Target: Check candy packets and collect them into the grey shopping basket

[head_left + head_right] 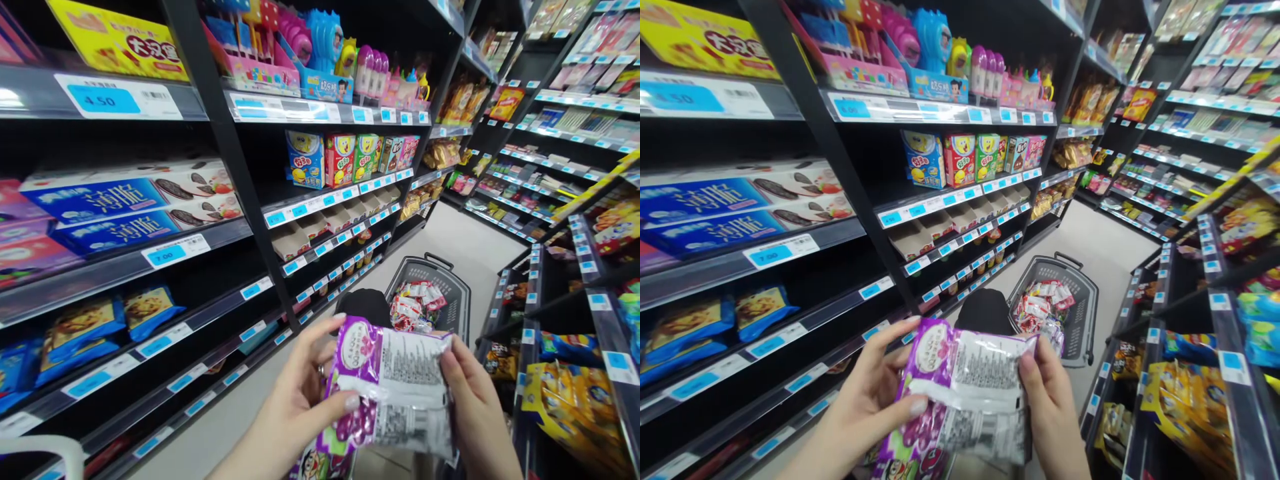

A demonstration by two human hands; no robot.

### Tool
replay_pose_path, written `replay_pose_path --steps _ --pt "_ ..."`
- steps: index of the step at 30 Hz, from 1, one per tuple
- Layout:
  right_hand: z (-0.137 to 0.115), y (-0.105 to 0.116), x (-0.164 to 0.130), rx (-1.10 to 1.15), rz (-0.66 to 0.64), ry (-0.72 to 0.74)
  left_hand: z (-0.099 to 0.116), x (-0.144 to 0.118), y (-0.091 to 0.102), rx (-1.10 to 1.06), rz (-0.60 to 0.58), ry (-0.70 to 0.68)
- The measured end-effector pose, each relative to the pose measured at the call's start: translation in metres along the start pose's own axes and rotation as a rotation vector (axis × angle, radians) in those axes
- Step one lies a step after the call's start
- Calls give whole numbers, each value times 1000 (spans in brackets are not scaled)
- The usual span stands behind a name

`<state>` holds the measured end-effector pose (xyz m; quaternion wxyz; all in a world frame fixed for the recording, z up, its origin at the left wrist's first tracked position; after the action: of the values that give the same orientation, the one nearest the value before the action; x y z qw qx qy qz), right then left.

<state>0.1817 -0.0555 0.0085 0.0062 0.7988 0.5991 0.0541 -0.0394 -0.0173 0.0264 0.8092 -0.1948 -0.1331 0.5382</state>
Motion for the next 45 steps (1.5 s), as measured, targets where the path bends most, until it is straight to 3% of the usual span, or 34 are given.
replay_pose_path --steps 3,5,11,14,18,21,26,31,34,38,42,45 --pt "-4 -5 -3 204 -113 43 4 5 6 234 88 -61" --pt "-7 -4 -8 226 -100 146 6 9 9 366 90 -77" --pt "-12 13 -16 -250 -41 648 5 11 13 376 55 -68" --pt "-11 15 -18 -334 -21 765 7 9 10 441 30 -244" --pt "-10 11 -20 -344 23 698 16 4 3 631 -43 -584" --pt "-9 9 -19 -293 -72 748 21 2 0 677 38 -652" --pt "-3 1 -18 -327 -162 841 19 1 1 638 181 -567" --pt "2 -5 -21 -412 101 824 10 -2 0 576 212 -367" --pt "4 -7 -23 -574 145 834 9 -4 -3 574 215 -364" --pt "2 -9 -25 -656 280 712 13 -6 -7 609 207 -388" --pt "-10 -5 -23 -690 227 586 14 -8 -6 615 170 -323" --pt "-19 1 -20 -582 83 456 10 -5 -5 532 159 -193"
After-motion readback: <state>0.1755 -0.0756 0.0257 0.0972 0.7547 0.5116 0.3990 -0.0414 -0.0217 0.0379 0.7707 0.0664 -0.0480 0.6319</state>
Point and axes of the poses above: each hand's wrist, its own x-axis towards the middle knuckle, its own y-axis out of the back of the hand, z = x × y, the point moved 1 cm from there along x, towards the middle knuckle, and after that the axes turned 8 degrees about -x, right-handed, at the moved point
